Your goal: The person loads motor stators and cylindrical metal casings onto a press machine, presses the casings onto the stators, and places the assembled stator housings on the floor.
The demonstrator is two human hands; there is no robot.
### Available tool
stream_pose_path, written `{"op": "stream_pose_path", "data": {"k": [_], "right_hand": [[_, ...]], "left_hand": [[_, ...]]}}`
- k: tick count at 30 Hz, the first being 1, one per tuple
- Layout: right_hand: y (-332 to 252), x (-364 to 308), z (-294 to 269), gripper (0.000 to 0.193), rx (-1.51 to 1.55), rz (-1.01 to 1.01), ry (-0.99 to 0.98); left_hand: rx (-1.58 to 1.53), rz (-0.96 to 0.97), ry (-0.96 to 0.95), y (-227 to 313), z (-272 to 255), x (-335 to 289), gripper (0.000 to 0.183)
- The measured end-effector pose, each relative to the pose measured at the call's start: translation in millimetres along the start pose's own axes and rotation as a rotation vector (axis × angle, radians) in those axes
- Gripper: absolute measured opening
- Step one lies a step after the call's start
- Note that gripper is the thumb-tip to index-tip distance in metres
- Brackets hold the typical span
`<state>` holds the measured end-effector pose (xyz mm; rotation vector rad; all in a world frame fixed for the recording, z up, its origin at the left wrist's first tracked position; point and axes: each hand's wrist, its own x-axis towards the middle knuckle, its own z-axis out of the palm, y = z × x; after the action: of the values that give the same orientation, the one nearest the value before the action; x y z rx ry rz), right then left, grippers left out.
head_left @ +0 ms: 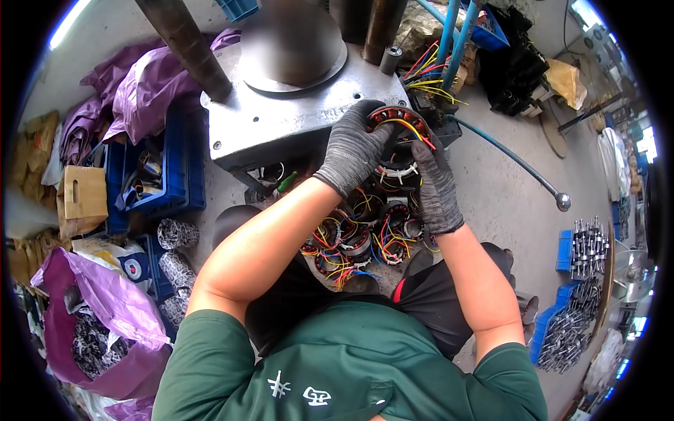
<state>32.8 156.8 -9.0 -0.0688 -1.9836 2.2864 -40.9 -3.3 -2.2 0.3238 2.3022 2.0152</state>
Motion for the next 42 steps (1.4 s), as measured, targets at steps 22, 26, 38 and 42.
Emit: {"op": "stream_pose_path", "data": {"k": [22,26,38,42], "right_hand": [[-1.1,0.9,-1.6,0.077,0.053,-0.072,-0.101],[-13.9,-1.2,2.7,0.094,-0.064,-0.174,-0.220],[7.3,-21.9,-26.1,0.072,-0.285,-0.324,-0.274],[68.8,21.2,-88.8,0.046,-0.279,-0.186,-0.110]], "left_hand": [[-0.137,0.000,-0.011,-16.8,-2.1,9.6,0.039],[-0.061,-0.005,0.036,-15.0,-7.0,11.7,0.037],[0.146,0.054,0.119,12.4,-5.2,-16.5,0.035],[0.244,-0.028,0.172,9.7,3.7,-12.0,0.047]]}}
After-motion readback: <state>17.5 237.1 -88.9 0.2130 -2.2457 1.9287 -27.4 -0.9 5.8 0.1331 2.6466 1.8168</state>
